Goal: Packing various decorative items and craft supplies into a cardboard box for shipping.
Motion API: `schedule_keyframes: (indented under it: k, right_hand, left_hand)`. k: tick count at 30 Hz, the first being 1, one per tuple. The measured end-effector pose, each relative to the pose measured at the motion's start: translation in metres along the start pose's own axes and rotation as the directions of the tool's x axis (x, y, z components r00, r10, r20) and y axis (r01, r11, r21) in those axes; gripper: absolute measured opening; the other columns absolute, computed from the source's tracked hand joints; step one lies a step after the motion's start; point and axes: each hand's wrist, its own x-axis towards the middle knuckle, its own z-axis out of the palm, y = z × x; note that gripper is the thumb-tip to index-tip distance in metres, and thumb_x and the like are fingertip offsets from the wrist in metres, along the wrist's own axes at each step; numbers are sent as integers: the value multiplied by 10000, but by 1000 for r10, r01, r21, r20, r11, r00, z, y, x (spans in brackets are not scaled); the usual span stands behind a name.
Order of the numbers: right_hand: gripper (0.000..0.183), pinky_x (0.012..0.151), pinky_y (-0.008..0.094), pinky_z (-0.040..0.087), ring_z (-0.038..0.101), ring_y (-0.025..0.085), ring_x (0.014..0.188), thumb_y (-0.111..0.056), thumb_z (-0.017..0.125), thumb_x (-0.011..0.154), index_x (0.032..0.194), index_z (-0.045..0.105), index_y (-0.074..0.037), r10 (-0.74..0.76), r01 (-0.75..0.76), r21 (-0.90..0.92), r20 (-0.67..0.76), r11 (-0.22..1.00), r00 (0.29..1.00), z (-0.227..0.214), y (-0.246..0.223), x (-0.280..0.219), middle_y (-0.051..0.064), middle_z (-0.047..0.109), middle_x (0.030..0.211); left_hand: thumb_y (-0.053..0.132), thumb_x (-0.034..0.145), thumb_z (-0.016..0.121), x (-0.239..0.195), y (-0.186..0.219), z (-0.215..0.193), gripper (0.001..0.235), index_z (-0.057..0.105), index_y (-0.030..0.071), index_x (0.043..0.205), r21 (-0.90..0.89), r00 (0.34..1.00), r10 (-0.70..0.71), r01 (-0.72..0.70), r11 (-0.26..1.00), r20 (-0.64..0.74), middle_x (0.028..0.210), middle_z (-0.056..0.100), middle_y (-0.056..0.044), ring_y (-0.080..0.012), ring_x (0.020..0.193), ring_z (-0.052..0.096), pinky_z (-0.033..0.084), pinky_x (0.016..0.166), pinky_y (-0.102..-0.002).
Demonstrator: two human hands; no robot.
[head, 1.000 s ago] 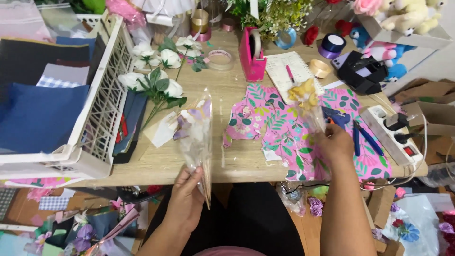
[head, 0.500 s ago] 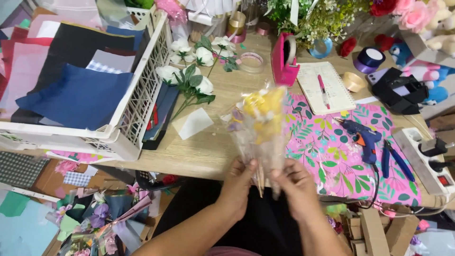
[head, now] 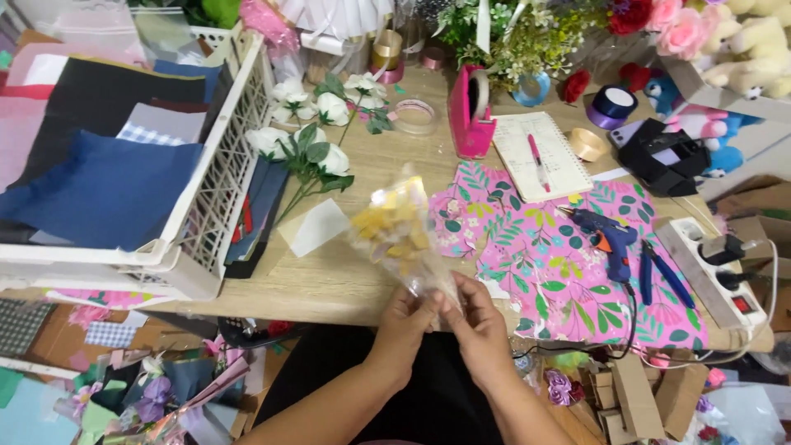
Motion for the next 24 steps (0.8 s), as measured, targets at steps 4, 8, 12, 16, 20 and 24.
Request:
schedule_keyframes:
  k: [4,8,12,16,20,24]
  right_hand:
    - [531,1201,354,315,468,223,1402,-310,458,1053,1521,482,-61,-223,253,-263,137,931,965,2,-4,-10,117,543,1380]
    - [592,1186,319,325,478,204,1415,-380,393,1053,1562,412,-79,-140,189,-351,159,917,977,3,-16,-15,103,522,1437]
    - [584,1168,343,401,505,233,1395,-348,452,1046,1563,398,-79,-155,220,-327,213,919,965,-1,-18,-14,110,526,1418]
    - [629,1024,344,508,593,218,1233,-374,547,1011,1530,407,-48,-258,302,-314,175,900,950,-1,-37,-21,111,446,1494]
    - [561,995,375,537,551,260,1238,-344,551,1033,1465,465,5,-430,462,-329,170,824,887,-8,-55,-22,174,470,1405]
    - [465,1000,365,525,510,260,1307,-280,594,1026,1424,509,-55,-482,519,-316,192,794,855,-15,-63,-20,176,482,1455]
  left_hand:
    - [163,871,780,2,8,5,242,655,66,1054,-123,998,-47,43,991,-29,899,703,-72,-150,715,628,520,617,-282]
    - [191,872,763,-3,23,5,337,681,62,1173,-114,997,-71,71,991,11,975,733,-92,-173,726,653,563,618,-301]
    - [146,876,757,3,20,-1,303,667,46,1147,-109,998,-64,62,992,-9,997,742,-124,-208,801,697,613,682,-348]
    - [105,870,768,15,15,-11,190,717,34,1038,17,987,148,-148,989,-59,946,792,-110,-185,832,717,596,781,-336]
    - [107,892,765,29,11,-29,119,692,59,972,71,943,324,-319,945,-74,832,732,-78,-148,667,627,547,610,-292]
    - [134,860,789,30,20,-33,254,711,38,1082,118,953,268,-252,960,-144,921,749,-82,-155,760,644,549,654,-297]
